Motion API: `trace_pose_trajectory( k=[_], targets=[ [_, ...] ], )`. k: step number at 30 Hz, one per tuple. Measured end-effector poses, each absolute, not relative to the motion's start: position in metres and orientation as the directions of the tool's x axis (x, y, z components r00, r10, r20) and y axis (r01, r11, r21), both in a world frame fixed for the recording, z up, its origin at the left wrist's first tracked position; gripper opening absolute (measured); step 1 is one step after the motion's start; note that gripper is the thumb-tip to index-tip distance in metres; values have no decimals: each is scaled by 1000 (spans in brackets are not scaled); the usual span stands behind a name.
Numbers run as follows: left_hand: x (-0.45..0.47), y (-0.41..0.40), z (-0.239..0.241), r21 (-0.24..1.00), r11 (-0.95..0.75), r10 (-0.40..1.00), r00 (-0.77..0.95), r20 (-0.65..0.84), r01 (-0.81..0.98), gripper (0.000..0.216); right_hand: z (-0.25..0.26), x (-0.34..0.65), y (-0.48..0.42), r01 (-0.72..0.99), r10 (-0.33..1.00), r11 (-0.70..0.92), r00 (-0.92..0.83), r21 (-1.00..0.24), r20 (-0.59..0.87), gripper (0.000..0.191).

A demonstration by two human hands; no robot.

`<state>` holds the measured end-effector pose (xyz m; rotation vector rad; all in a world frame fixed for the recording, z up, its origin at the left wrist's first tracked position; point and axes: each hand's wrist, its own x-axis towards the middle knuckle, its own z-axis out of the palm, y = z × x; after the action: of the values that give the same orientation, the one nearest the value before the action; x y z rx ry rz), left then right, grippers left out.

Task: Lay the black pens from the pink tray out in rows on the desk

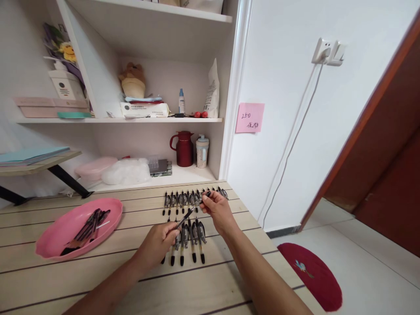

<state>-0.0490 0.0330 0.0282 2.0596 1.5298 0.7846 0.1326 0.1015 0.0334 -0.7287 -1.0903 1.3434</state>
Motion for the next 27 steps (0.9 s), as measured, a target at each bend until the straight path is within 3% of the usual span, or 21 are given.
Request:
trace_pose_trajectory(
  k=[16,27],
  targets=[
    [-49,32,28,636,-293,956,214,201,714,25,22,107,88,-277,956,55,-263,-959,130,32],
    [-46,24,30,496,-347,931,228,285,796,29,25,102,80,-229,960,77,-245,-970,134,30]
  ],
)
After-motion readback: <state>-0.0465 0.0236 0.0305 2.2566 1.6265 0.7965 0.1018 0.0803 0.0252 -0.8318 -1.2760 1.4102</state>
